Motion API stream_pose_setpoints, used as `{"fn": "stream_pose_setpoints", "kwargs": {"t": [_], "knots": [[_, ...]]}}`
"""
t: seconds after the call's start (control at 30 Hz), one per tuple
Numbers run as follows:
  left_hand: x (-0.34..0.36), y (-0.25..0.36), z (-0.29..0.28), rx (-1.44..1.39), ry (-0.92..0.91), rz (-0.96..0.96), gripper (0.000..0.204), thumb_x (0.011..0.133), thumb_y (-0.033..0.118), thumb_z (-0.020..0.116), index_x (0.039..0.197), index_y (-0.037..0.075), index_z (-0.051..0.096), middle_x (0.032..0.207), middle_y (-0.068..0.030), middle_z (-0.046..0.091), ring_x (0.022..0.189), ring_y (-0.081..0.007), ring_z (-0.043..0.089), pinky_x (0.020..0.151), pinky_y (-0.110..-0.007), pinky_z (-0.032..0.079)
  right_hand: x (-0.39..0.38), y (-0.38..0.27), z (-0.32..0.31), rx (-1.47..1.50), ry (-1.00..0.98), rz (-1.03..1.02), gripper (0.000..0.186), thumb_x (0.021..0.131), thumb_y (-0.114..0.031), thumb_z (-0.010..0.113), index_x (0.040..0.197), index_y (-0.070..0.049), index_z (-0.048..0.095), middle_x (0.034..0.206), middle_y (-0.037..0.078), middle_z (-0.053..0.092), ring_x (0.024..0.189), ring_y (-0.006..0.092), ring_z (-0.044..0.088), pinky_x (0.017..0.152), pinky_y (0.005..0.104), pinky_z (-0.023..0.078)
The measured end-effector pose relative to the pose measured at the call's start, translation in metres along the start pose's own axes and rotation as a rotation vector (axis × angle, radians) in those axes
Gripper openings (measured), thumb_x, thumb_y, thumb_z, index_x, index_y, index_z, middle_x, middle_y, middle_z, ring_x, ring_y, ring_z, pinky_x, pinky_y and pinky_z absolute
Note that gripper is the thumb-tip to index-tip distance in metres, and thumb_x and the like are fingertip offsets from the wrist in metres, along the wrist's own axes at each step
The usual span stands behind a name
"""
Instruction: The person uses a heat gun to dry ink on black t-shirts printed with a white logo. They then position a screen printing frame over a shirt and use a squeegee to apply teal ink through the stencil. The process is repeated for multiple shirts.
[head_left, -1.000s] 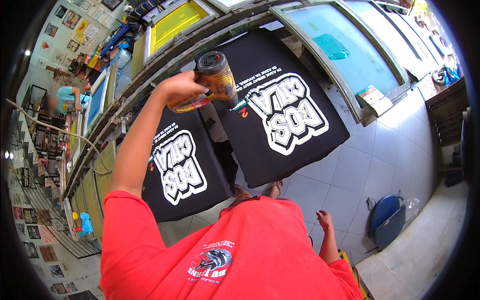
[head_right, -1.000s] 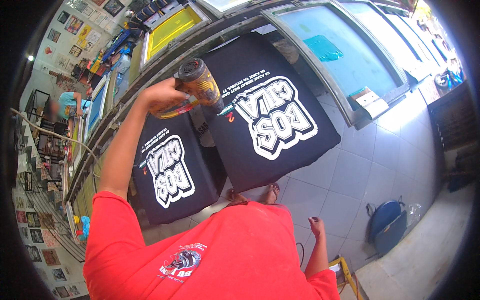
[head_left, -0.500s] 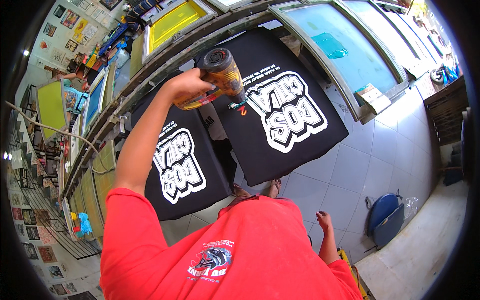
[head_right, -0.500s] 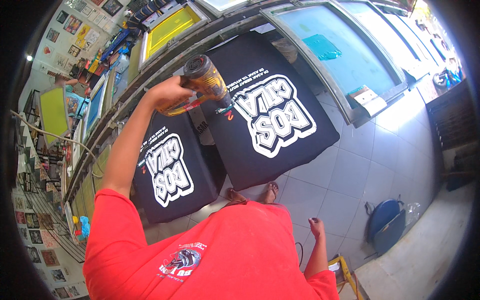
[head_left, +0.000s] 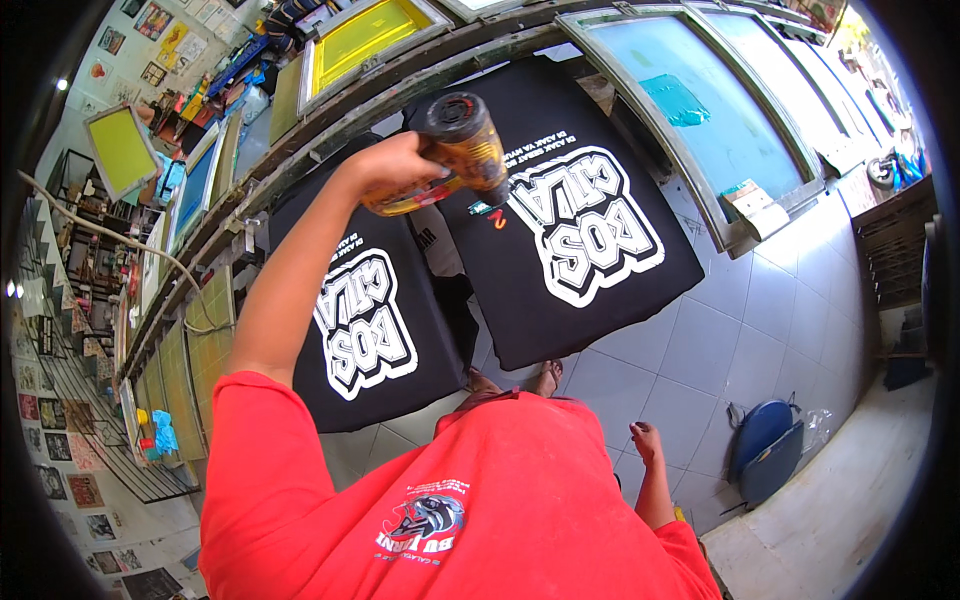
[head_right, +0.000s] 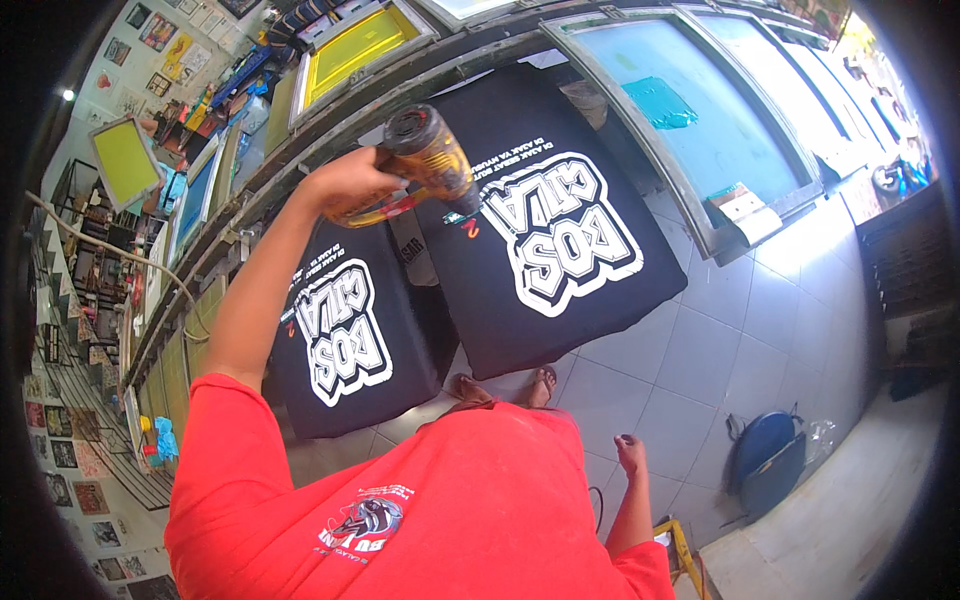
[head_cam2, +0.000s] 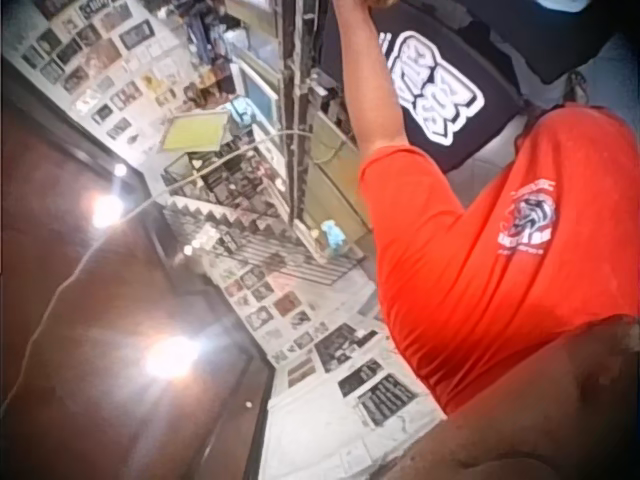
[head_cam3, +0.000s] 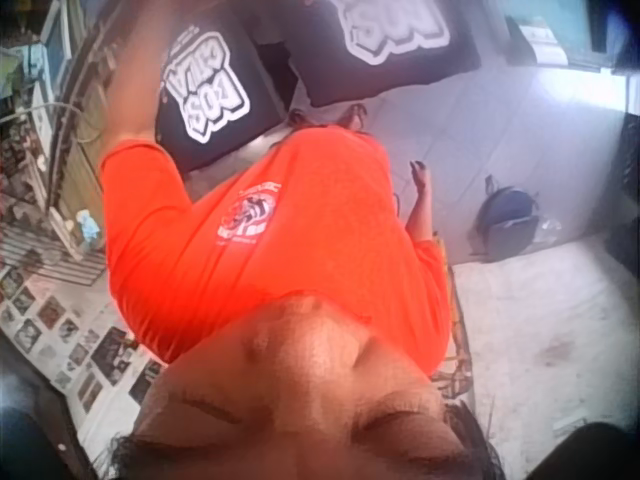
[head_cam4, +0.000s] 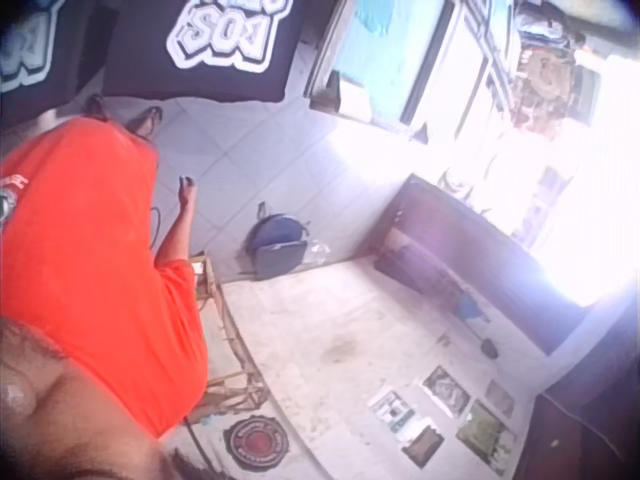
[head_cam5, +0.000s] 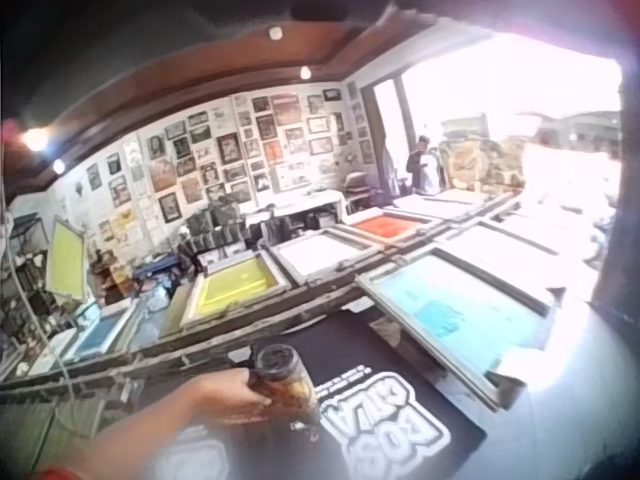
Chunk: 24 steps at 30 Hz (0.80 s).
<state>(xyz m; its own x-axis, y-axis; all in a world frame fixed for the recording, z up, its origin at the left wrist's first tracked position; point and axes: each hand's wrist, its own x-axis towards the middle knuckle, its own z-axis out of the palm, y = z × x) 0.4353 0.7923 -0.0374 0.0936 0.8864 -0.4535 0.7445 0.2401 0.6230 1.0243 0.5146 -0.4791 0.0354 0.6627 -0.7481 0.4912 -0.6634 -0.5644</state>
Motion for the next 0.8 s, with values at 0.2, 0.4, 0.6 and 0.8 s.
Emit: {"fn": "stream_pose_setpoints", "kwargs": {"t": [0.2, 0.4, 0.6, 0.8], "knots": [[-0.022, -0.011, -0.007, 0.05, 0.012, 0.037, 0.045, 0.078, 0.008, 0.064, 0.12, -0.002, 0.049, 0.115, -0.0094, 0.058, 0.099, -0.0165, 0.055, 0.081, -0.031, 0.047, 0.014, 0.026, -0.003, -0.072, -0.009, -0.021, 0.034, 0.084, -0.026, 0.059, 0.104, 0.003, 0.06, 0.083, 0.008, 0.063, 0.067, 0.0152, 0.058, 0.053, 0.0277, 0.043], [-0.154, -0.034, -0.054, -0.095, 0.223, -0.158, 0.041, 0.078, 0.016, 0.067, 0.113, -0.002, 0.053, 0.104, -0.0089, 0.061, 0.08, -0.0143, 0.059, 0.072, -0.03, 0.049, 0.022, 0.015, 0.002, -0.195, -0.154, 0.039, 0.032, 0.084, -0.028, 0.058, 0.1, -0.001, 0.062, 0.077, 0.004, 0.061, 0.065, 0.0142, 0.057, 0.047, 0.0267, 0.04], [-0.331, -0.062, -0.107, -0.1, 0.623, -0.24, 0.039, 0.08, 0.019, 0.065, 0.11, -0.003, 0.053, 0.093, -0.0097, 0.063, 0.072, -0.0147, 0.062, 0.069, -0.028, 0.05, 0.051, -0.022, 0.012, -0.364, -0.222, -0.081, 0.034, 0.082, -0.033, 0.058, 0.097, -0.002, 0.062, 0.075, 0.003, 0.06, 0.064, 0.0141, 0.056, 0.05, 0.0288, 0.042], [-0.483, -0.069, -0.132, -0.328, 0.904, -0.16, 0.031, 0.087, 0.018, 0.056, 0.108, -0.004, 0.052, 0.095, -0.0105, 0.061, 0.079, -0.0147, 0.062, 0.073, -0.025, 0.05, 0.001, -0.163, 0.065, -0.691, -0.677, -0.078, 0.031, 0.084, -0.031, 0.056, 0.091, -0.002, 0.064, 0.074, 0.006, 0.065, 0.066, 0.0146, 0.06, 0.059, 0.0296, 0.046]]}}
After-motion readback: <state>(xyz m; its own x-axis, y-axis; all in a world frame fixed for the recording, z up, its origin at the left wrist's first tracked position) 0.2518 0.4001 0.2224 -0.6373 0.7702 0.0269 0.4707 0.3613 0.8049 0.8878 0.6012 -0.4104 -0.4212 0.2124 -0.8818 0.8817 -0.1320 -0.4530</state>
